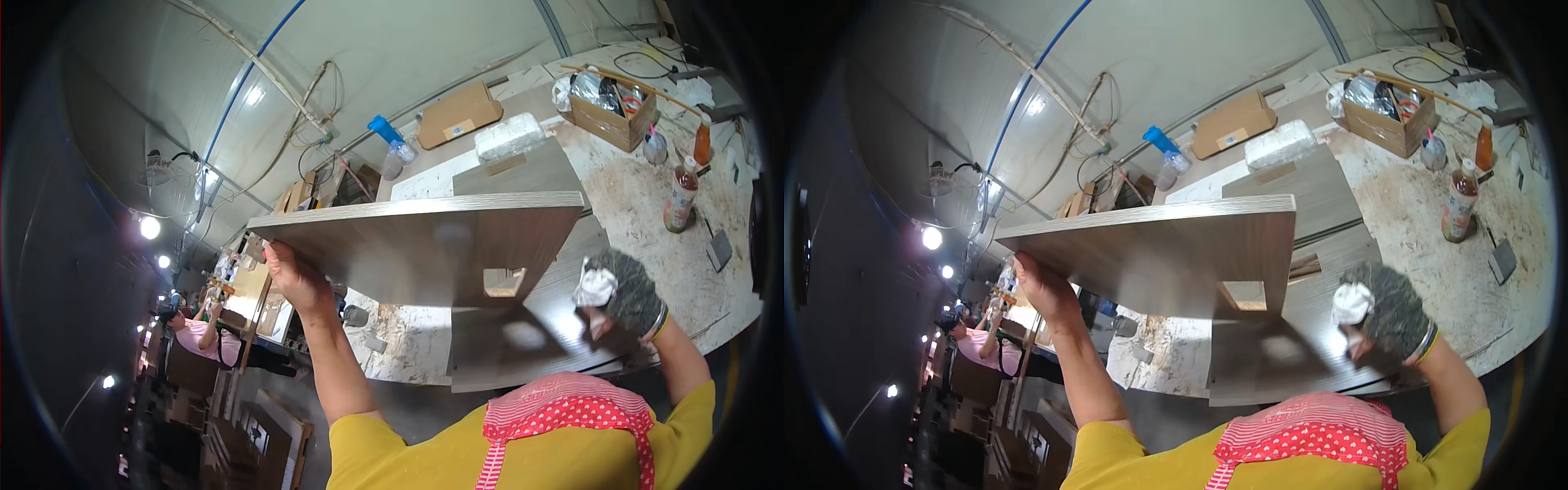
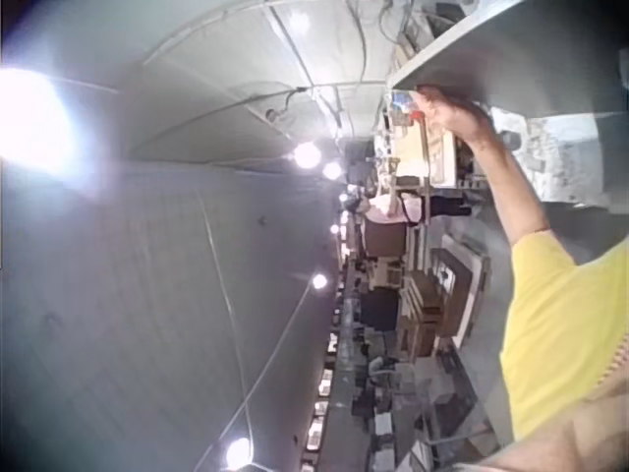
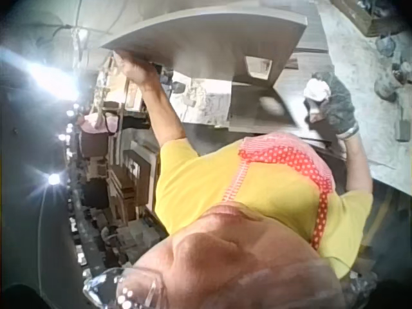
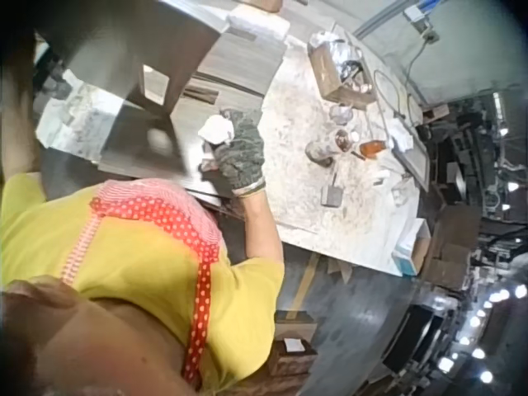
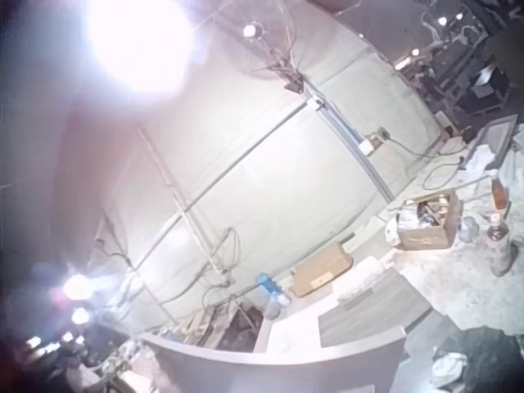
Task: The person wipes wooden furniture panels with a cloth and a cleaning solution, handling the panels one by one and turning them over to clean multiple sides.
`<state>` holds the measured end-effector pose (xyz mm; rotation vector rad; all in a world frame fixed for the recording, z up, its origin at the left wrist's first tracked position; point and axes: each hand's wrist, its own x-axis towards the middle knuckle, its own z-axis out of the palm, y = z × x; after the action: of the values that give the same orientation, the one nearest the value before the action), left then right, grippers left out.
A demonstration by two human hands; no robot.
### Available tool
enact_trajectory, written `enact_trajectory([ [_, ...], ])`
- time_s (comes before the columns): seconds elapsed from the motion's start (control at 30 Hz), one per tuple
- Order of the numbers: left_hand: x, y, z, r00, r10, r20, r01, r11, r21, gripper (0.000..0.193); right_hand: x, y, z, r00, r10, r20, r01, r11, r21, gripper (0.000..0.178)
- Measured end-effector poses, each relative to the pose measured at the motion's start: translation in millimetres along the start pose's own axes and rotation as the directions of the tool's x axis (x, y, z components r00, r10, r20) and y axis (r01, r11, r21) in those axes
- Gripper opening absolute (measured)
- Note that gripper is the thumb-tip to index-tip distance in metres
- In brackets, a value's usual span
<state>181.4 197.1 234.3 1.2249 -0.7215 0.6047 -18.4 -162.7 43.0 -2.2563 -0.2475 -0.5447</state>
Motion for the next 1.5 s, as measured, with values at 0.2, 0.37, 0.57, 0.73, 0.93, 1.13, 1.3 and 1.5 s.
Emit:
enact_trajectory([
  [0.2,9.4,-7.6,-1.2,0.996,-0.082,-0.026,0.082,0.997,-0.011,0.036,33.5,-59.5,-15.8,0.984,-0.047,0.173,0.011,0.98,0.2,0.064],
  [0.37,14.7,-9.1,15.9,0.992,-0.064,-0.106,0.063,0.998,-0.018,0.028,33.5,-34.2,-1.0,0.985,-0.155,0.08,0.138,0.972,0.191,0.052],
  [0.57,3.0,2.6,26.6,0.983,0.075,-0.17,-0.062,0.995,0.079,0.047,55.8,-46.0,-1.5,0.997,-0.065,0.032,0.049,0.925,0.376,0.054],
  [0.73,-28.1,7.7,42.8,0.94,0.261,-0.22,-0.213,0.952,0.219,0.05,85.7,-25.1,14.8,0.885,-0.45,-0.119,0.427,0.886,-0.182,0.037],
  [0.93,-110.8,31.2,85.9,0.597,0.344,0.725,-0.727,0.614,0.307,0.013,55.8,31.7,0.4,0.93,-0.316,-0.189,0.365,0.861,0.354,0.025],
  [1.13,-200.3,14.4,161.7,0.102,0.296,0.95,-0.79,0.604,-0.103,0.016,-6.7,69.2,-32.9,0.99,-0.081,0.111,0.111,0.951,-0.29,0.026],
  [1.3,-260.4,-27.5,186.0,0.173,0.21,0.962,-0.672,0.74,-0.04,0.018,-4.9,71.1,-48.5,0.9,0.418,0.123,-0.423,0.906,0.018,0.031],
  [1.5,-291.1,-57.5,194.0,0.118,0.067,0.991,-0.238,0.971,-0.038,0.023,11.2,54.7,-60.9,0.94,0.339,0.028,-0.303,0.873,-0.382,0.038],
])
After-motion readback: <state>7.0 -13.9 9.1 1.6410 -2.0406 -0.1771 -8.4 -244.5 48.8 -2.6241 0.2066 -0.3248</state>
